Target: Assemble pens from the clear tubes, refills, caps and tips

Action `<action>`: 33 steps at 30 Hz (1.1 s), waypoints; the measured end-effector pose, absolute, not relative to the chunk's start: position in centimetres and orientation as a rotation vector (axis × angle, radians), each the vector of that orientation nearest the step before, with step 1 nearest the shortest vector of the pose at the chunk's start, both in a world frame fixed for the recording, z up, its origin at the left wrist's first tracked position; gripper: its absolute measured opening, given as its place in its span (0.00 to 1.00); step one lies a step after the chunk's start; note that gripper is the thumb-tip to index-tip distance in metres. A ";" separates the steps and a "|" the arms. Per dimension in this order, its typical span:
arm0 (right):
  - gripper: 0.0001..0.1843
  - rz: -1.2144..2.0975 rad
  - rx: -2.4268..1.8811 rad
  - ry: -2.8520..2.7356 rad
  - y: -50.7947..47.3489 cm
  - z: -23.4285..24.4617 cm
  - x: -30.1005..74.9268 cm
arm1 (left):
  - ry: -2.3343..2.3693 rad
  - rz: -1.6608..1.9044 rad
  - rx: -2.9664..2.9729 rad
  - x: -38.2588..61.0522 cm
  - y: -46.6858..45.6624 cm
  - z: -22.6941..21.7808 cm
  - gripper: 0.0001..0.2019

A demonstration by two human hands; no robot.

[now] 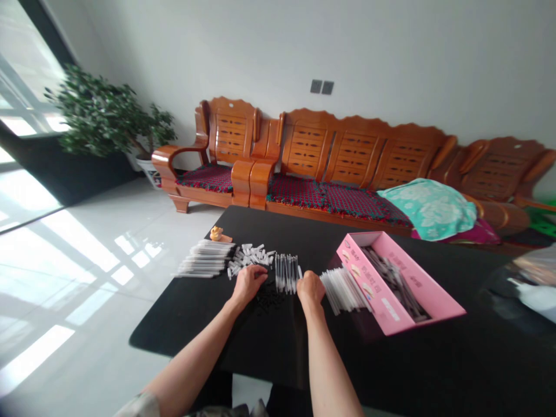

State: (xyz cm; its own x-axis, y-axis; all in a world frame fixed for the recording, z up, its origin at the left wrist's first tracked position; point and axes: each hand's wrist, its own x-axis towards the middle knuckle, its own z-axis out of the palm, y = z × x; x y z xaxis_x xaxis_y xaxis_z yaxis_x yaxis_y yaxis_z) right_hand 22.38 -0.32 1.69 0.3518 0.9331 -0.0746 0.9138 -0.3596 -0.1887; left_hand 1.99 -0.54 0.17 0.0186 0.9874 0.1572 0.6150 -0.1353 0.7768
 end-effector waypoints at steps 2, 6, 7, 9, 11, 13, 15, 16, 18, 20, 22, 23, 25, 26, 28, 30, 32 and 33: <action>0.12 0.271 -2.462 -1.732 -0.4 1.6 22.3 | 1.686 0.865 1.857 2.9 -0.3 0.4 0.06; 0.12 0.289 -2.445 -1.701 -0.8 1.4 22.3 | 1.803 0.669 1.934 4.5 0.0 0.9 0.09; 0.12 0.302 -2.444 -1.683 -0.9 1.3 22.4 | 1.828 0.626 1.933 4.7 0.1 0.9 0.09; 0.13 0.338 -2.438 -1.645 -1.1 1.2 22.6 | 1.864 0.552 1.927 5.1 0.3 1.1 0.07; 0.13 0.380 -2.429 -1.606 -1.2 1.1 22.8 | 1.892 0.495 1.925 5.4 0.5 1.2 0.06; 0.13 0.412 -2.429 -1.572 -1.3 0.9 22.8 | 1.918 0.454 1.929 5.6 0.7 1.4 0.08; 0.13 0.411 -2.433 -1.554 -1.3 0.8 22.8 | 1.939 0.430 1.937 5.9 0.7 1.6 0.09; 0.13 0.394 -2.435 -1.552 -1.3 0.7 22.7 | 1.943 0.425 1.943 6.0 0.8 1.6 0.10; 0.13 0.355 -2.442 -1.558 -1.3 0.6 22.6 | 1.942 0.414 1.950 6.1 0.9 1.8 0.11; 0.13 0.336 -2.451 -1.564 -1.4 0.6 22.5 | 1.938 0.404 1.943 6.1 1.0 1.9 0.10; 0.13 0.346 -2.457 -1.564 -1.4 0.6 22.5 | 1.938 0.397 1.929 5.9 1.2 1.9 0.10; 0.13 0.353 -2.459 -1.562 -1.4 0.7 22.5 | 1.942 0.397 1.922 5.9 1.2 1.9 0.10; 0.13 0.363 -2.467 -1.555 -1.4 0.7 22.5 | 1.953 0.406 1.913 5.7 1.3 1.9 0.11; 0.13 0.366 -2.470 -1.554 -1.4 0.8 22.4 | 1.958 0.412 1.908 5.7 1.3 1.9 0.11; 0.13 0.369 -2.475 -1.545 -1.3 0.8 22.4 | 1.968 0.426 1.894 5.6 1.2 1.8 0.11; 0.13 0.369 -2.464 -1.524 -1.4 0.8 22.5 | 1.983 0.444 1.875 5.5 1.0 1.8 0.10; 0.12 0.379 -2.425 -1.472 -1.7 0.8 22.7 | 1.998 0.466 1.861 5.2 0.8 1.8 0.10; 0.12 0.418 -2.387 -1.426 -1.9 0.8 22.9 | 2.001 0.483 1.857 5.0 0.7 1.8 0.10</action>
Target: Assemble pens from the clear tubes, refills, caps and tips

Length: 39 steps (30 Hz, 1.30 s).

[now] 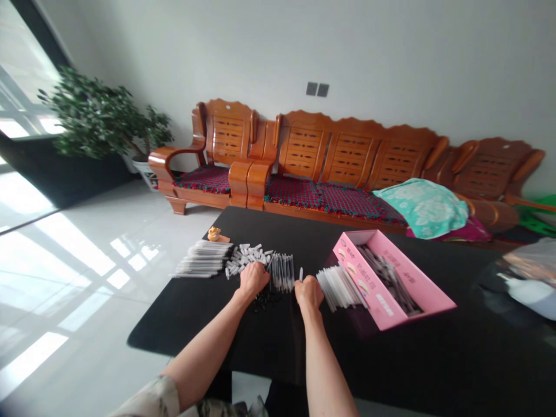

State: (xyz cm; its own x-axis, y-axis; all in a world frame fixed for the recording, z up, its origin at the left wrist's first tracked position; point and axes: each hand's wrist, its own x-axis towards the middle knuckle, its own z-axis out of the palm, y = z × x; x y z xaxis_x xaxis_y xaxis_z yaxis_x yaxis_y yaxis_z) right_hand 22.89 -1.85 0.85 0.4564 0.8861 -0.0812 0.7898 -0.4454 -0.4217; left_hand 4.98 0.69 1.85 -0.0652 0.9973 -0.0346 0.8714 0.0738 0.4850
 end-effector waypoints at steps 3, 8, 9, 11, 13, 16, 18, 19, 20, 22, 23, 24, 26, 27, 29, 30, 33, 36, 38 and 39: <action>0.12 0.664 -2.136 -1.212 -2.4 1.2 23.4 | 1.953 0.619 1.832 4.1 0.4 2.0 0.09; 0.11 0.996 -1.532 -0.842 -2.6 2.3 23.0 | 1.673 0.964 1.790 2.7 -0.7 2.4 0.05; 0.11 1.045 -1.450 -0.795 -2.6 2.4 22.8 | 1.615 1.002 1.770 2.6 -1.1 2.4 0.05; 0.11 1.132 -1.323 -0.734 -2.4 2.6 22.4 | 1.510 1.032 1.713 2.4 -1.9 2.4 0.05; 0.13 1.191 -1.230 -0.695 -2.2 2.6 22.0 | 1.401 1.027 1.667 2.3 -2.7 2.3 0.06; 0.15 1.229 -1.096 -0.665 -1.8 2.5 21.6 | 1.231 1.009 1.622 2.2 -3.6 2.1 0.06; 0.17 1.237 -1.020 -0.651 -1.5 2.5 21.5 | 1.129 0.987 1.586 2.0 -4.0 1.9 0.07; 0.18 1.234 -0.989 -0.641 -1.3 2.6 21.5 | 1.085 0.976 1.568 1.9 -4.1 1.9 0.08; 0.20 1.221 -0.966 -0.626 -1.0 2.6 21.4 | 1.046 0.966 1.554 1.7 -4.2 1.8 0.08; 0.21 1.170 -0.930 -0.590 -0.5 2.9 21.3 | 0.988 0.954 1.542 1.4 -4.2 1.8 0.09; 0.21 1.143 -0.915 -0.575 -0.3 3.0 21.3 | 0.967 0.950 1.544 1.2 -4.1 1.9 0.09; 0.21 1.119 -0.900 -0.569 0.0 3.2 21.2 | 0.951 0.945 1.549 1.0 -4.1 1.9 0.09; 0.20 1.083 -0.879 -0.569 0.3 3.6 21.0 | 0.936 0.935 1.559 0.7 -3.9 2.1 0.10; 0.20 1.069 -0.872 -0.570 0.5 3.8 20.9 | 0.934 0.930 1.562 0.6 -3.8 2.2 0.10; 0.20 1.049 -0.862 -0.567 0.7 4.1 20.8 | 0.935 0.922 1.566 0.4 -3.6 2.2 0.10; 0.20 1.042 -0.859 -0.564 0.7 4.3 20.7 | 0.934 0.917 1.568 0.3 -3.6 2.2 0.09; 0.20 1.034 -0.859 -0.571 0.9 4.5 20.8 | 0.916 0.905 1.573 0.4 -3.3 2.1 0.09; 0.21 1.039 -0.875 -0.597 0.9 4.5 20.9 | 0.904 0.894 1.578 0.4 -3.2 2.0 0.09; 0.21 1.049 -0.887 -0.610 0.8 4.6 20.8 | 0.905 0.883 1.581 0.4 -3.1 2.1 0.09; 0.21 1.054 -0.892 -0.615 0.7 4.7 20.7 | 0.907 0.878 1.583 0.3 -3.0 2.2 0.09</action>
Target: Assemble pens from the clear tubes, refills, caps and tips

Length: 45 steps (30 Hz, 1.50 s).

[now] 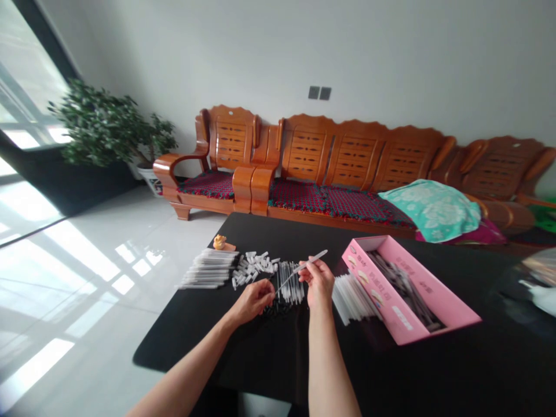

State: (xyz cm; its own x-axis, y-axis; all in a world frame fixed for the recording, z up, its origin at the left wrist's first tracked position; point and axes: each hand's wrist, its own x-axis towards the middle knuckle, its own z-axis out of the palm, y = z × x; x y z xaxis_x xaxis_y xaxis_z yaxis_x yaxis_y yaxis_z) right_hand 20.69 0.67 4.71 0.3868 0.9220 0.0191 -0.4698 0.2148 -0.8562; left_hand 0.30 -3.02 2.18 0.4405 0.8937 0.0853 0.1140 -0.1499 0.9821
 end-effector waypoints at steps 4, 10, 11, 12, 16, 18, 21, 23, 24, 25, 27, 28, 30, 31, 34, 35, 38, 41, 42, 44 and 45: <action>0.21 1.057 -0.921 -0.638 0.1 5.2 20.2 | 0.920 0.894 1.584 0.0 -3.0 2.3 0.10; 0.21 1.043 -0.998 -0.694 -0.3 5.3 20.5 | 0.940 0.941 1.521 -0.1 -3.9 1.9 0.11; 0.21 1.041 -1.013 -0.694 -0.3 5.2 20.7 | 0.931 0.953 1.507 -0.1 -4.0 1.8 0.11; 0.20 1.042 -1.024 -0.688 -0.4 5.2 20.8 | 0.919 0.967 1.494 0.0 -4.2 1.7 0.11; 0.19 1.069 -1.035 -0.649 -1.3 5.2 20.8 | 0.870 1.011 1.460 0.4 -4.4 1.6 0.11; 0.19 1.101 -1.033 -0.646 -1.8 5.1 20.3 | 0.861 1.016 1.446 0.8 -4.4 1.8 0.11; 0.18 1.160 -1.040 -0.648 -2.5 4.7 19.2 | 0.866 1.064 1.376 1.6 -4.4 2.3 0.12; 0.17 1.188 -1.047 -0.633 -3.0 4.4 18.4 | 0.881 1.129 1.313 2.2 -4.4 2.7 0.12; 0.16 1.201 -1.047 -0.623 -3.2 4.3 18.0 | 0.889 1.162 1.289 2.5 -4.4 2.8 0.12; 0.15 1.217 -1.045 -0.611 -3.4 4.1 17.6 | 0.894 1.190 1.274 2.7 -4.3 2.8 0.11; 0.14 1.264 -1.032 -0.578 -3.8 3.9 17.3 | 0.905 1.228 1.265 2.8 -4.0 2.8 0.10; 0.12 1.292 -1.015 -0.549 -4.0 3.8 17.3 | 0.917 1.247 1.258 2.7 -3.8 2.7 0.10; 0.09 1.343 -0.967 -0.456 -4.1 3.7 17.8 | 0.980 1.295 1.236 2.2 -3.3 2.5 0.10; 0.07 1.363 -0.939 -0.394 -4.1 3.7 18.3 | 1.040 1.321 1.229 1.7 -3.0 2.4 0.09; 0.02 1.395 -0.878 -0.198 -3.9 3.3 20.1 | 1.307 1.305 1.324 0.0 -2.3 1.9 0.06; 0.03 1.387 -0.865 -0.152 -3.8 3.2 20.7 | 1.403 1.252 1.400 -0.6 -2.2 1.7 0.06; 0.06 1.363 -0.836 -0.080 -3.6 2.5 22.2 | 1.604 1.040 1.672 -1.5 -2.5 1.1 0.07; 0.06 1.362 -0.834 -0.040 -3.6 1.8 23.0 | 1.685 0.885 1.907 -1.4 -3.0 0.4 0.08; 0.07 1.363 -0.834 -0.031 -3.6 1.7 23.2 | 1.697 0.849 1.965 -1.2 -3.1 0.2 0.08; 0.06 1.366 -0.835 -0.024 -3.7 1.4 23.2 | 1.697 0.785 2.051 -0.9 -3.3 0.0 0.10; 0.06 1.367 -0.837 -0.028 -3.7 1.3 23.2 | 1.690 0.760 2.078 -0.8 -3.3 -0.1 0.10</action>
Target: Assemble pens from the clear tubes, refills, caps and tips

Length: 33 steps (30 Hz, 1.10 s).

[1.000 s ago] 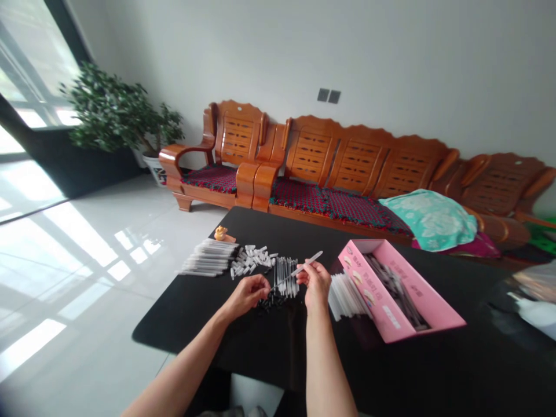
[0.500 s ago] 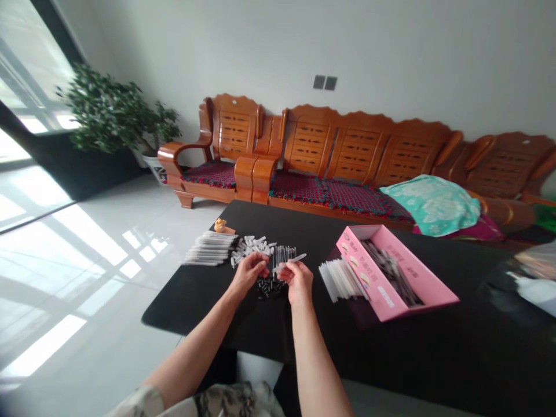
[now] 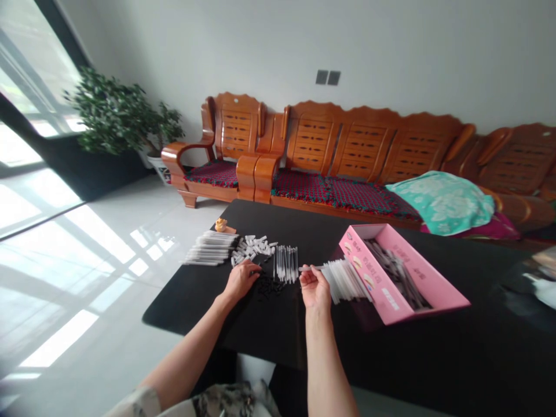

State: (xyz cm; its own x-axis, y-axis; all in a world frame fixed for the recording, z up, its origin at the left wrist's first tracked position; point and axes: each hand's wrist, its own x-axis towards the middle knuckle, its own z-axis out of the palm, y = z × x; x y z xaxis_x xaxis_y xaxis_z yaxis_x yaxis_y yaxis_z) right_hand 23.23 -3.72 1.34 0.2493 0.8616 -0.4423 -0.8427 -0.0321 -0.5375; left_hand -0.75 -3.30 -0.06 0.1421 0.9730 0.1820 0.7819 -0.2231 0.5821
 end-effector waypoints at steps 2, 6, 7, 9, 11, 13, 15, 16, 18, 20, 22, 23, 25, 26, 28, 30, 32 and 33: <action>0.05 1.372 -0.844 -0.045 -3.7 1.2 23.1 | 1.675 0.724 2.105 -0.5 -3.3 -0.1 0.10; 0.05 1.393 -0.846 -0.106 -3.6 1.0 23.0 | 1.697 0.691 2.098 -0.1 -3.3 0.1 0.11; 0.05 1.395 -0.845 -0.124 -3.5 0.9 23.0 | 1.705 0.684 2.094 0.0 -3.3 0.1 0.11; 0.04 1.394 -0.846 -0.153 -3.4 0.7 22.9 | 1.714 0.667 2.089 0.2 -3.2 0.3 0.11; 0.04 1.389 -0.850 -0.166 -3.3 0.6 22.7 | 1.719 0.656 2.091 0.5 -3.1 0.4 0.09; 0.04 1.392 -0.850 -0.168 -3.2 0.7 22.4 | 1.732 0.657 2.099 0.7 -2.9 0.3 0.07; 0.04 1.403 -0.849 -0.151 -3.2 0.9 22.1 | 1.757 0.677 2.101 0.9 -2.7 0.1 0.06; 0.04 1.410 -0.849 -0.136 -3.2 1.0 22.0 | 1.770 0.690 2.098 1.0 -2.7 0.1 0.06; 0.05 1.420 -0.849 -0.104 -3.3 1.3 21.8 | 1.783 0.708 2.096 1.1 -2.6 -0.1 0.06; 0.05 1.423 -0.848 -0.085 -3.3 1.3 21.6 | 1.768 0.702 2.107 1.1 -2.5 -0.1 0.06; 0.05 1.423 -0.846 -0.090 -3.3 1.3 21.5 | 1.745 0.669 2.126 1.1 -2.6 0.0 0.07; 0.05 1.424 -0.845 -0.101 -3.3 1.2 21.5 | 1.737 0.649 2.133 1.1 -2.6 0.1 0.08; 0.05 1.428 -0.847 -0.119 -3.2 1.1 21.4 | 1.723 0.627 2.138 1.1 -2.7 0.2 0.09; 0.05 1.431 -0.848 -0.121 -3.2 1.0 21.3 | 1.715 0.630 2.136 1.2 -2.7 0.2 0.09; 0.05 1.435 -0.849 -0.111 -3.2 1.1 21.2 | 1.701 0.677 2.115 1.2 -2.6 0.1 0.08; 0.06 1.438 -0.847 -0.100 -3.2 1.2 21.1 | 1.693 0.803 2.050 1.3 -2.4 -0.1 0.07; 0.06 1.437 -0.846 -0.107 -3.1 1.2 21.1 | 1.673 0.994 1.904 1.3 -2.0 -0.3 0.06; 0.05 1.434 -0.845 -0.117 -3.2 1.3 21.1 | 1.639 1.089 1.790 1.3 -1.8 -0.3 0.05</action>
State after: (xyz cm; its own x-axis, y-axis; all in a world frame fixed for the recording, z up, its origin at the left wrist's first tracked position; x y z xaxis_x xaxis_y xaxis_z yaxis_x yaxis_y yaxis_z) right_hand 21.09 -3.16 1.26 0.1837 0.8944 -0.4079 -0.8162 -0.0924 -0.5704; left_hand 1.28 -1.82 -0.27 -0.0323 0.9717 0.2340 0.5926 -0.1699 0.7874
